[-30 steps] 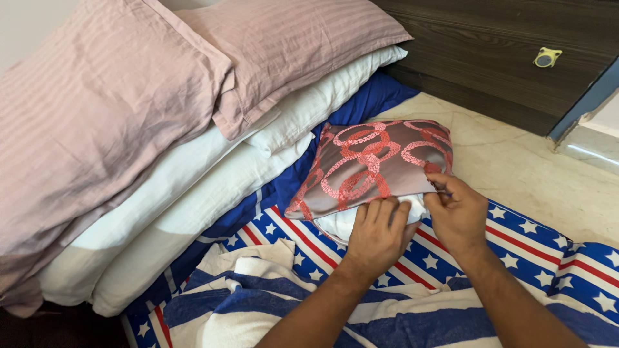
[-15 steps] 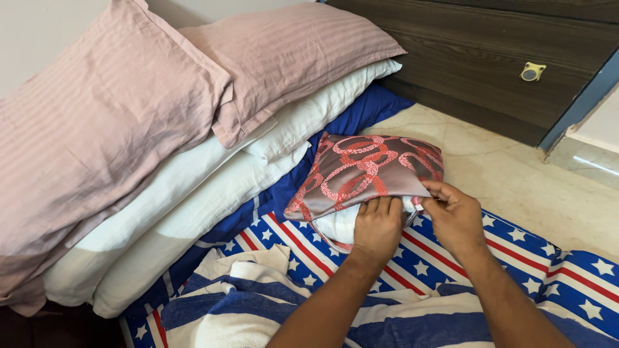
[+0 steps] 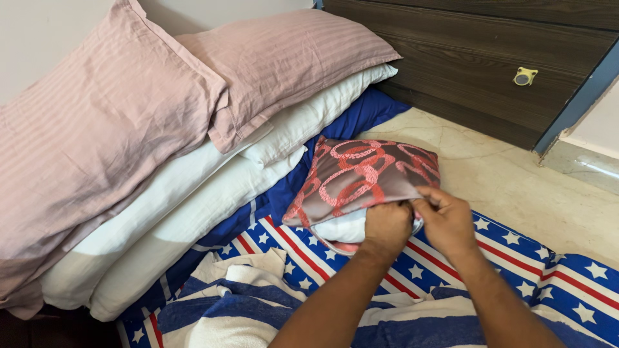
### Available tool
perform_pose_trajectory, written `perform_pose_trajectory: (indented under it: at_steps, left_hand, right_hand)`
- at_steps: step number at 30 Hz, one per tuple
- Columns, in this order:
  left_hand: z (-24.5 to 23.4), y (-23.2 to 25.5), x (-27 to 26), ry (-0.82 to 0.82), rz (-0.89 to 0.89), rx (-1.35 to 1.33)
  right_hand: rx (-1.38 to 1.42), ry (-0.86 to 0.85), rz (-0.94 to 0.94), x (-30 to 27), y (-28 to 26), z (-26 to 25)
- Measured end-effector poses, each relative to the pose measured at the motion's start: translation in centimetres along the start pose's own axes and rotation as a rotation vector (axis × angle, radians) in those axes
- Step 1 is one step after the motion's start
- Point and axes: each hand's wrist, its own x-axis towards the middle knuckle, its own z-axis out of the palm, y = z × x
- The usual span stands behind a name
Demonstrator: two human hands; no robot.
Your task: The person inserts a white pillow into a patterned pillowcase, aligns the corners, and zips the case closed. They then repeat the process with a second pillow and a different patterned case.
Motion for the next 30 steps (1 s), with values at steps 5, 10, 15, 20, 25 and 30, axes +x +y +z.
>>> perform_pose_trajectory:
  at_steps: [5,10,15,20,25,30]
  left_hand:
    - [3.8,-1.8,-1.2,-0.057,-0.075,-0.119]
    - [3.1,-2.2,-1.7,-0.159,0.01,-0.225]
    - [1.8,-1.8,-3.0,-0.331,-0.089,-0.572]
    - [-0.9,-1.1,-5.1,-0.443,-0.616,-1.12]
    - [-2.5,0.0,-5.3,-0.457,-0.856,-1.411]
    - [-1.9,1.9,-7.5,-0.664,-0.757,-1.22]
  right_hand:
    - [-0.094,-0.036,-0.008,-1.0,0.1,0.7]
    - [-0.334,-0.164,0.081,-0.8,-0.7,0.6]
    - [-0.186,0.036,0.338,0.9,0.0,-2.8]
    - [-0.391,0.185,0.713,2.1,2.8,-4.4]
    - [0.352,-0.134,0.914,1.7,3.6,-2.7]
    - [0.341,-0.035,0.875,1.9,5.3,-2.8]
